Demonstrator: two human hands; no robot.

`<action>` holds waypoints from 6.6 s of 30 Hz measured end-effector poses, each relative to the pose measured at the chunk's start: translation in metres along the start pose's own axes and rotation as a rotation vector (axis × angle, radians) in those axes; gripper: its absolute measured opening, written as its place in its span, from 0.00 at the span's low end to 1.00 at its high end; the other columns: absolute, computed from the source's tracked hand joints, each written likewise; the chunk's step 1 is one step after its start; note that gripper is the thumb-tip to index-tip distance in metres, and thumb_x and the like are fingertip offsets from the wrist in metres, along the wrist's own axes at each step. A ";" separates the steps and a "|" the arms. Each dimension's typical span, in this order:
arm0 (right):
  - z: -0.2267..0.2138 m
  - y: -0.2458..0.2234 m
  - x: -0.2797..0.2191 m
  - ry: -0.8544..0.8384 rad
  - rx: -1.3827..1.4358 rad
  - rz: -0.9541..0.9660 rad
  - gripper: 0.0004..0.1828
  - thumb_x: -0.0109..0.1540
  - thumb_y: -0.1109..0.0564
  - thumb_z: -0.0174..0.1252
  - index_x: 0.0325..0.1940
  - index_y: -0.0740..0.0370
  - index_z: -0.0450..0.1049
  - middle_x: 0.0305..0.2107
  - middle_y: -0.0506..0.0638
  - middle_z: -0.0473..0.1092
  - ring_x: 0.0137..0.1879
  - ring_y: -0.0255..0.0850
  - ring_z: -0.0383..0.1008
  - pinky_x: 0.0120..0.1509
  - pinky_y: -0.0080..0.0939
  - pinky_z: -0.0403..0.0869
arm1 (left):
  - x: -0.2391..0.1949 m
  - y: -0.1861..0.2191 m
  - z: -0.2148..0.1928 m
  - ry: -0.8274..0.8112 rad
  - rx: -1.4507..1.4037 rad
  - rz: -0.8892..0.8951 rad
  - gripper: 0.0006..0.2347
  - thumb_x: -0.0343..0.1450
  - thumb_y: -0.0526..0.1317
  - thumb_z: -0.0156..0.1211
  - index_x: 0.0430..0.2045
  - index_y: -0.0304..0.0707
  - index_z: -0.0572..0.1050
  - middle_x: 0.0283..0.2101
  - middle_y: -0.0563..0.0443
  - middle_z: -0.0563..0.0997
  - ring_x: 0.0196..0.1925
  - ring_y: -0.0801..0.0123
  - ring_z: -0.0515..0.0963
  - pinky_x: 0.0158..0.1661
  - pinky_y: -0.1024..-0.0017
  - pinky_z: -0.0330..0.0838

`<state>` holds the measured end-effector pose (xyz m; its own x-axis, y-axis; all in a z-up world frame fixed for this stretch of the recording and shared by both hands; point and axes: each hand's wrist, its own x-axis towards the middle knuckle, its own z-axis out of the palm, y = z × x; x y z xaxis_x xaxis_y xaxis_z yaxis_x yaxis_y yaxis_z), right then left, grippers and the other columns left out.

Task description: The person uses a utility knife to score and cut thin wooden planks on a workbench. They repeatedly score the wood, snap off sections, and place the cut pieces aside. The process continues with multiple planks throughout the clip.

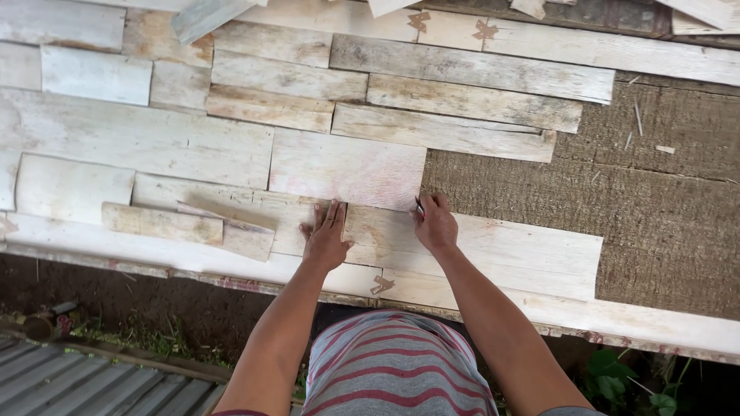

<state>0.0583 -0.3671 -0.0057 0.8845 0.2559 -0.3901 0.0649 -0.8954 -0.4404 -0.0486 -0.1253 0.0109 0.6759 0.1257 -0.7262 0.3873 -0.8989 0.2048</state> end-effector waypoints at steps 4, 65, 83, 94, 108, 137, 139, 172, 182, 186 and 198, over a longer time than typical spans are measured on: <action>-0.004 -0.004 0.001 -0.003 0.019 0.021 0.15 0.65 0.46 0.60 0.51 0.50 0.67 0.50 0.49 0.61 0.44 0.65 0.79 0.50 0.65 0.82 | 0.005 -0.001 0.001 -0.002 0.013 0.005 0.38 0.77 0.52 0.52 0.78 0.52 0.34 0.81 0.61 0.27 0.81 0.52 0.25 0.69 0.28 0.35; -0.024 0.019 0.084 0.066 -0.059 -0.106 0.26 0.72 0.54 0.47 0.75 0.48 0.56 0.62 0.57 0.53 0.48 0.59 0.79 0.41 0.58 0.85 | 0.108 0.025 -0.095 0.118 0.103 0.088 0.39 0.75 0.55 0.52 0.77 0.46 0.36 0.81 0.54 0.30 0.81 0.56 0.27 0.66 0.20 0.26; 0.024 0.011 -0.004 0.099 0.249 -0.097 0.24 0.70 0.49 0.53 0.70 0.51 0.66 0.50 0.58 0.67 0.55 0.62 0.76 0.51 0.58 0.82 | -0.003 -0.043 -0.045 0.105 -0.111 -0.084 0.35 0.78 0.53 0.49 0.77 0.44 0.40 0.81 0.49 0.34 0.82 0.53 0.31 0.72 0.32 0.28; 0.067 -0.073 -0.018 0.270 0.251 -0.020 0.24 0.66 0.48 0.59 0.68 0.49 0.69 0.47 0.57 0.69 0.57 0.58 0.76 0.57 0.55 0.80 | 0.025 -0.143 -0.081 0.211 -0.161 0.063 0.33 0.78 0.51 0.48 0.77 0.44 0.42 0.81 0.47 0.35 0.82 0.53 0.33 0.73 0.38 0.28; 0.027 -0.178 0.104 0.212 0.687 0.427 0.27 0.67 0.44 0.58 0.69 0.52 0.70 0.48 0.56 0.73 0.30 0.41 0.81 0.35 0.42 0.80 | 0.183 -0.158 -0.151 0.606 -0.273 0.442 0.21 0.74 0.51 0.58 0.62 0.49 0.72 0.63 0.52 0.76 0.66 0.61 0.74 0.64 0.60 0.71; -0.085 -0.191 0.365 0.927 0.985 0.390 0.11 0.63 0.53 0.61 0.49 0.53 0.73 0.25 0.54 0.73 0.22 0.42 0.75 0.25 0.38 0.73 | 0.281 0.036 -0.289 0.458 -0.457 0.618 0.31 0.74 0.45 0.58 0.75 0.55 0.53 0.77 0.46 0.54 0.71 0.45 0.67 0.64 0.51 0.72; -0.089 -0.194 0.348 0.980 0.899 0.377 0.14 0.62 0.53 0.61 0.52 0.52 0.73 0.28 0.54 0.74 0.25 0.42 0.76 0.29 0.40 0.74 | 0.264 0.041 -0.290 0.467 -0.453 0.628 0.32 0.74 0.46 0.59 0.75 0.56 0.53 0.77 0.47 0.53 0.71 0.46 0.66 0.64 0.52 0.72; 0.059 -0.258 0.045 0.469 1.397 0.213 0.23 0.69 0.49 0.60 0.61 0.68 0.70 0.36 0.58 0.72 0.17 0.39 0.68 0.19 0.38 0.68 | 0.037 -0.144 -0.126 -0.029 -2.027 0.233 0.16 0.72 0.40 0.68 0.53 0.37 0.77 0.47 0.40 0.84 0.48 0.46 0.84 0.50 0.45 0.83; 0.088 -0.232 0.036 0.348 1.555 0.144 0.17 0.65 0.52 0.66 0.55 0.52 0.72 0.23 0.46 0.68 0.19 0.38 0.69 0.24 0.36 0.71 | 0.021 -0.210 -0.085 0.003 -1.948 0.208 0.16 0.67 0.42 0.76 0.47 0.41 0.81 0.44 0.43 0.86 0.42 0.53 0.86 0.45 0.52 0.85; 0.106 -0.237 0.026 0.233 1.571 0.140 0.15 0.61 0.62 0.68 0.48 0.51 0.72 0.24 0.43 0.65 0.21 0.38 0.69 0.25 0.35 0.69 | -0.003 -0.223 -0.106 0.257 -1.921 0.098 0.10 0.70 0.47 0.70 0.39 0.46 0.80 0.35 0.49 0.87 0.34 0.64 0.87 0.34 0.73 0.82; 0.116 -0.223 -0.023 0.353 1.603 0.277 0.14 0.62 0.65 0.65 0.45 0.53 0.68 0.24 0.44 0.62 0.21 0.38 0.67 0.23 0.33 0.66 | 0.071 -0.231 -0.030 0.282 -1.931 0.072 0.07 0.78 0.48 0.59 0.41 0.50 0.77 0.46 0.48 0.85 0.49 0.59 0.84 0.54 0.51 0.76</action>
<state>-0.0300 -0.1309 0.0075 0.8562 -0.1258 -0.5011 -0.4125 0.4176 -0.8096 -0.0714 0.1040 -0.0679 0.7077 0.3449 -0.6165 0.2820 0.6623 0.6942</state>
